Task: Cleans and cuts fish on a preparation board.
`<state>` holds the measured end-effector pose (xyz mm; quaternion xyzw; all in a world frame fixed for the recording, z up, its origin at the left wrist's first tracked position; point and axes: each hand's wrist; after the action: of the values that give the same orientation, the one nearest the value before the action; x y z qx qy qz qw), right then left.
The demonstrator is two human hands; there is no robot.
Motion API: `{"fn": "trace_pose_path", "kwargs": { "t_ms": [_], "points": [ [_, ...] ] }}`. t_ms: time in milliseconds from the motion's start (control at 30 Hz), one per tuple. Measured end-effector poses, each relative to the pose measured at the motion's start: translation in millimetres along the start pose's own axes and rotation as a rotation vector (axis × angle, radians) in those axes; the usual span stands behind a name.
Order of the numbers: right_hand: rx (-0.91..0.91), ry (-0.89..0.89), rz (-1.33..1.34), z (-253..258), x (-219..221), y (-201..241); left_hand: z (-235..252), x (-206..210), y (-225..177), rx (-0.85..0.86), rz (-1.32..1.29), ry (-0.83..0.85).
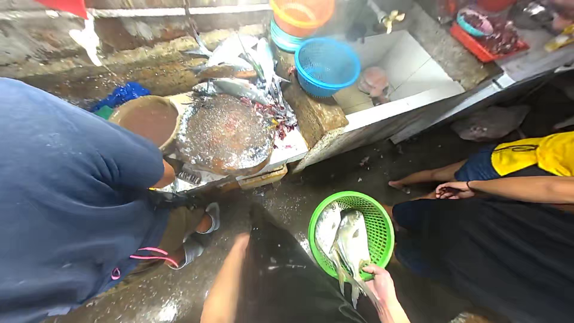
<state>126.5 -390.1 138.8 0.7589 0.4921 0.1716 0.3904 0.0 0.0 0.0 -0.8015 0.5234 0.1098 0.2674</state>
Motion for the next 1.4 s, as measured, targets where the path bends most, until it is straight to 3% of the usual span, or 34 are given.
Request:
{"fn": "trace_pose_path", "kwargs": {
  "t_ms": [67, 133, 267, 400, 500, 567, 633, 733, 833, 900, 1033, 1167, 1267, 1400],
  "points": [
    [-0.024, 0.000, -0.004, 3, 15, 7, 35, -30, 25, -0.046, 0.175, -0.201],
    [-0.040, -0.002, -0.024, 5, 28, 13, 54, -63, 54, -0.136, 0.253, -0.291],
    [-0.058, 0.017, -0.052, 12, 56, 24, 64, -93, 88, -0.304, 0.219, -0.101],
    [-0.029, 0.045, -0.114, 16, 96, 38, 46, -90, 69, -0.154, 0.494, -0.126],
    [-0.022, 0.125, -0.160, 14, 141, 52, 7, -78, 37, 0.106, 0.159, -0.333],
    [-0.030, 0.197, -0.207, 19, 180, 63, -40, -66, -8, 0.363, -0.147, -0.497],
    [-0.021, 0.277, -0.262, 25, 220, 71, -96, -58, -67, 0.507, -0.371, -0.530],
    [-0.001, 0.416, -0.287, 26, 284, 81, -161, -39, -146, 0.717, -0.499, -0.448],
    [0.036, 0.588, -0.263, 19, 344, 91, -174, -25, -188, 1.043, -0.570, -0.491],
    [0.043, 0.675, -0.292, 16, 381, 101, -172, -26, -205, 1.103, -0.603, -0.581],
    [-0.009, 0.832, -0.405, 1, 445, 117, -139, -57, -228, 0.899, -0.482, -0.812],
    [-0.100, 1.214, -0.640, 8, 514, 110, -65, -117, -239, 0.561, -0.369, -0.954],
    [-0.364, 1.204, -0.864, 7, 556, 101, -16, -145, -239, 0.356, -0.458, -0.702],
    [-0.575, 1.076, -0.839, 4, 583, 100, -4, -156, -256, 0.227, -0.728, -0.310]
  ]
}}
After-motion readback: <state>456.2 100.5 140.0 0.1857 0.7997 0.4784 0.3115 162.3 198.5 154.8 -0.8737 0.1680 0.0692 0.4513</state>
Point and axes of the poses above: each hand's wrist, its own z-axis towards the middle knuckle, its own x-axis out of the palm, y = z × x, and after that the axes turned 12 degrees about -y, right-handed
